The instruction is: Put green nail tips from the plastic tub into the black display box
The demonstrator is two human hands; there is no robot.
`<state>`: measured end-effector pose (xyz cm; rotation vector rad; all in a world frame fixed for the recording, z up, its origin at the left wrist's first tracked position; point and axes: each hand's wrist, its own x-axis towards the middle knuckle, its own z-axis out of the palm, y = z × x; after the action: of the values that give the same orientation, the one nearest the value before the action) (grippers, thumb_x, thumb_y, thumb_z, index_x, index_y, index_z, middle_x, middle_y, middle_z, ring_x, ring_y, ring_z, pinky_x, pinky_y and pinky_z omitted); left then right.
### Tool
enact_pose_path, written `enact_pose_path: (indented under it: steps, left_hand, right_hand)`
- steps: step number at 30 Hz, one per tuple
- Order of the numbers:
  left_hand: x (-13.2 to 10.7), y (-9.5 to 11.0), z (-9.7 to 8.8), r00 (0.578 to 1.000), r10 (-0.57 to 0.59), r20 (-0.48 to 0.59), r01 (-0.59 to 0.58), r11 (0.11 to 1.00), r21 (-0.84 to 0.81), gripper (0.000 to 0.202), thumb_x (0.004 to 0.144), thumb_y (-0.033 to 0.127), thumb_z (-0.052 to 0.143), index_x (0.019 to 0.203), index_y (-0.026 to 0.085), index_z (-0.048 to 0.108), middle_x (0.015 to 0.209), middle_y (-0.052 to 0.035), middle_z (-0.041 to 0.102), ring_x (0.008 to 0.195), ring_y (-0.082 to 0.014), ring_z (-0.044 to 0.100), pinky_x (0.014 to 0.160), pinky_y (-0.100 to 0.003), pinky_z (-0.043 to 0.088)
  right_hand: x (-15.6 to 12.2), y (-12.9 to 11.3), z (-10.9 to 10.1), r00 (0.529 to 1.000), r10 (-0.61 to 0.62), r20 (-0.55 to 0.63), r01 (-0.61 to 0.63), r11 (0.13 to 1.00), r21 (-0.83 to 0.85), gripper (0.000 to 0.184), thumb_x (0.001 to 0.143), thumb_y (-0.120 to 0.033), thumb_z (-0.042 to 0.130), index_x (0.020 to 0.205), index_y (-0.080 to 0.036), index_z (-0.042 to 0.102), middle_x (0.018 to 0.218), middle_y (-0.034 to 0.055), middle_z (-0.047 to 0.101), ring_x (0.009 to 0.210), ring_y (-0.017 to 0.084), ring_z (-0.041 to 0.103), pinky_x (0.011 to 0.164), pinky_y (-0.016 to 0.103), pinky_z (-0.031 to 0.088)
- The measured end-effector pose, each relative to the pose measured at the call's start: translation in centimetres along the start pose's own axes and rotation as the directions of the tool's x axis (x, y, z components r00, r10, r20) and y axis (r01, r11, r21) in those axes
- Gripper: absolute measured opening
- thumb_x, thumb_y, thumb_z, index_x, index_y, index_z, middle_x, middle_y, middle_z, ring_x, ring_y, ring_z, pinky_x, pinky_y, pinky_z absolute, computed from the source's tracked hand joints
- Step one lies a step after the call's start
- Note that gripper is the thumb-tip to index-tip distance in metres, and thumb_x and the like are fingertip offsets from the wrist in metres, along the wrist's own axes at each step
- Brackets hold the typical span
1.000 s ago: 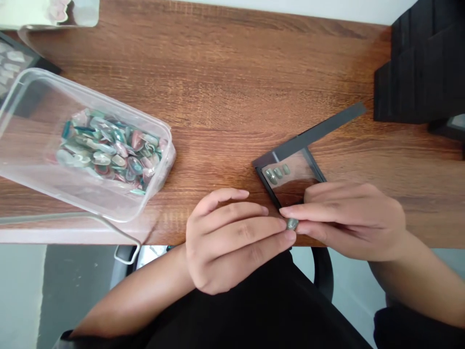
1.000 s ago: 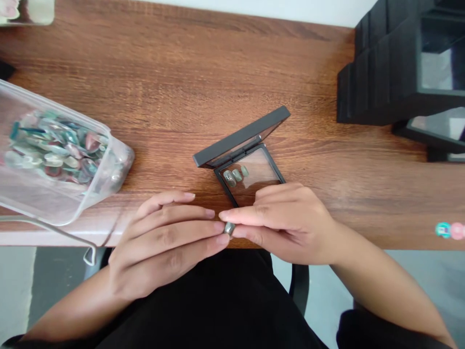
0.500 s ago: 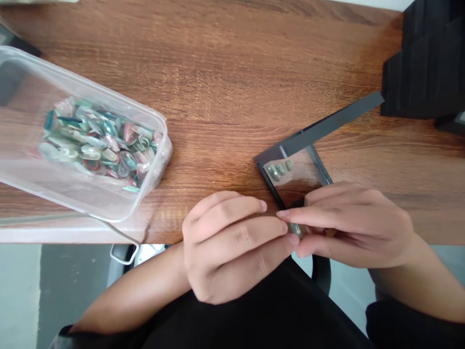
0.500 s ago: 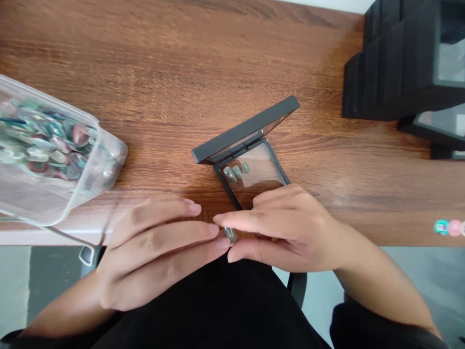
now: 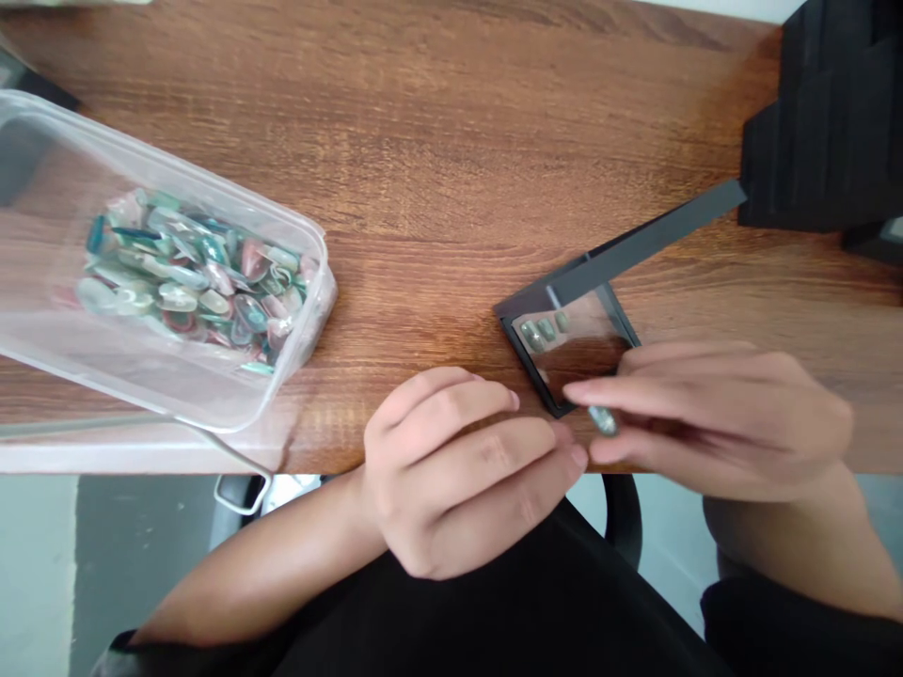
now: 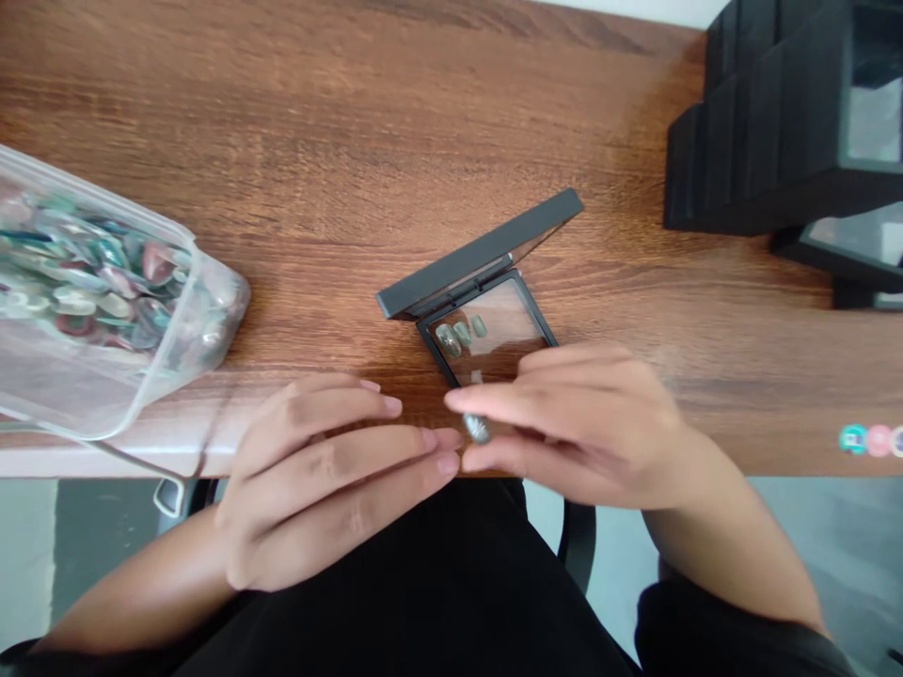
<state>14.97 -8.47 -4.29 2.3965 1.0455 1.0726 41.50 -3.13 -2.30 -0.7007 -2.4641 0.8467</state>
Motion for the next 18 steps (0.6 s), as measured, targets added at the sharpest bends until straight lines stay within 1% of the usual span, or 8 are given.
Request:
enact_pose_path:
  steps: [2, 4, 5, 7, 9, 12, 15, 18]
  left_hand:
    - [0.0, -0.2, 0.7, 0.993, 0.110, -0.035, -0.108, 0.993, 0.051, 0.011, 0.096, 0.024, 0.080, 0.107, 0.027, 0.080, 0.106, 0.0118, 0.084, 0.097, -0.0123, 0.075, 0.089, -0.029, 0.063]
    - [0.0, -0.4, 1.4, 0.986, 0.162, -0.032, -0.159, 0.984, 0.077, 0.012, 0.095, 0.031, 0.082, 0.106, 0.028, 0.080, 0.104, 0.0118, 0.083, 0.101, -0.0119, 0.075, 0.092, -0.029, 0.062]
    - [-0.1, -0.5, 1.8, 0.983, 0.182, -0.027, -0.179, 0.979, 0.094, 0.013, 0.096, 0.035, 0.082, 0.106, 0.028, 0.080, 0.105, 0.0114, 0.083, 0.103, -0.0119, 0.074, 0.092, -0.030, 0.061]
    - [-0.1, -0.6, 2.4, 0.975, 0.222, 0.005, -0.221, 0.967, 0.129, 0.016, 0.097, 0.040, 0.080, 0.104, 0.026, 0.080, 0.108, 0.0097, 0.083, 0.106, -0.0120, 0.073, 0.093, -0.030, 0.059]
    - [-0.1, -0.7, 2.8, 0.976, 0.214, 0.029, -0.216, 0.966, 0.142, 0.017, 0.099, 0.040, 0.077, 0.096, 0.024, 0.079, 0.109, 0.0070, 0.083, 0.108, -0.0135, 0.073, 0.095, -0.031, 0.057]
    - [-0.2, -0.6, 3.1, 0.984, 0.172, 0.051, -0.177, 0.976, 0.129, 0.020, 0.100, 0.036, 0.077, 0.086, 0.021, 0.075, 0.107, 0.0032, 0.083, 0.110, -0.0167, 0.073, 0.098, -0.032, 0.056]
    - [-0.4, -0.5, 3.3, 0.985, 0.164, 0.060, -0.170, 0.979, 0.114, 0.020, 0.099, 0.036, 0.077, 0.087, 0.020, 0.075, 0.109, 0.0013, 0.082, 0.110, -0.0177, 0.074, 0.100, -0.032, 0.056]
    - [-0.7, -0.5, 3.3, 0.986, 0.161, 0.050, -0.165, 0.981, 0.106, 0.018, 0.099, 0.035, 0.077, 0.090, 0.019, 0.075, 0.110, 0.0001, 0.081, 0.111, -0.0186, 0.073, 0.100, -0.033, 0.057]
  right_hand:
    - [-0.2, 0.7, -0.8, 0.994, 0.066, -0.083, -0.079, 0.985, -0.157, 0.022, 0.105, -0.027, 0.073, 0.126, -0.019, 0.071, 0.074, -0.0027, 0.064, 0.061, 0.008, 0.055, 0.059, 0.025, 0.044]
    - [-0.3, 1.7, -1.2, 0.980, 0.120, -0.160, -0.163, 0.942, -0.293, 0.023, 0.103, -0.026, 0.075, 0.126, -0.023, 0.073, 0.075, -0.0023, 0.065, 0.063, 0.010, 0.056, 0.060, 0.028, 0.043]
    - [-0.4, 2.3, -1.2, 0.977, 0.127, -0.169, -0.177, 0.929, -0.326, 0.025, 0.103, -0.026, 0.076, 0.127, -0.024, 0.073, 0.076, -0.0019, 0.066, 0.064, 0.011, 0.058, 0.061, 0.029, 0.044]
    - [-0.4, 3.2, -1.0, 0.985, 0.111, -0.132, -0.149, 0.934, -0.324, 0.027, 0.102, -0.028, 0.077, 0.128, -0.025, 0.074, 0.082, -0.0011, 0.069, 0.069, 0.013, 0.063, 0.063, 0.029, 0.047]
    - [-0.2, 3.9, -0.7, 0.990, 0.089, -0.114, -0.119, 0.947, -0.299, 0.025, 0.102, -0.031, 0.077, 0.126, -0.026, 0.075, 0.084, -0.0014, 0.070, 0.068, 0.013, 0.063, 0.063, 0.029, 0.048]
    - [0.3, 4.1, -0.4, 0.988, 0.115, -0.105, -0.142, 0.941, -0.307, 0.018, 0.102, -0.033, 0.077, 0.119, -0.027, 0.076, 0.077, -0.0029, 0.066, 0.062, 0.011, 0.057, 0.059, 0.028, 0.043]
    - [0.5, 3.8, -0.5, 0.982, 0.173, -0.075, -0.188, 0.928, -0.321, 0.018, 0.104, -0.036, 0.075, 0.119, -0.027, 0.078, 0.066, -0.0055, 0.058, 0.053, 0.007, 0.044, 0.055, 0.026, 0.035]
    - [0.3, 3.5, -0.6, 0.964, 0.252, -0.087, -0.266, 0.900, -0.346, 0.028, 0.106, -0.049, 0.070, 0.122, -0.028, 0.079, 0.057, -0.0073, 0.044, 0.049, 0.006, 0.036, 0.054, 0.023, 0.033]
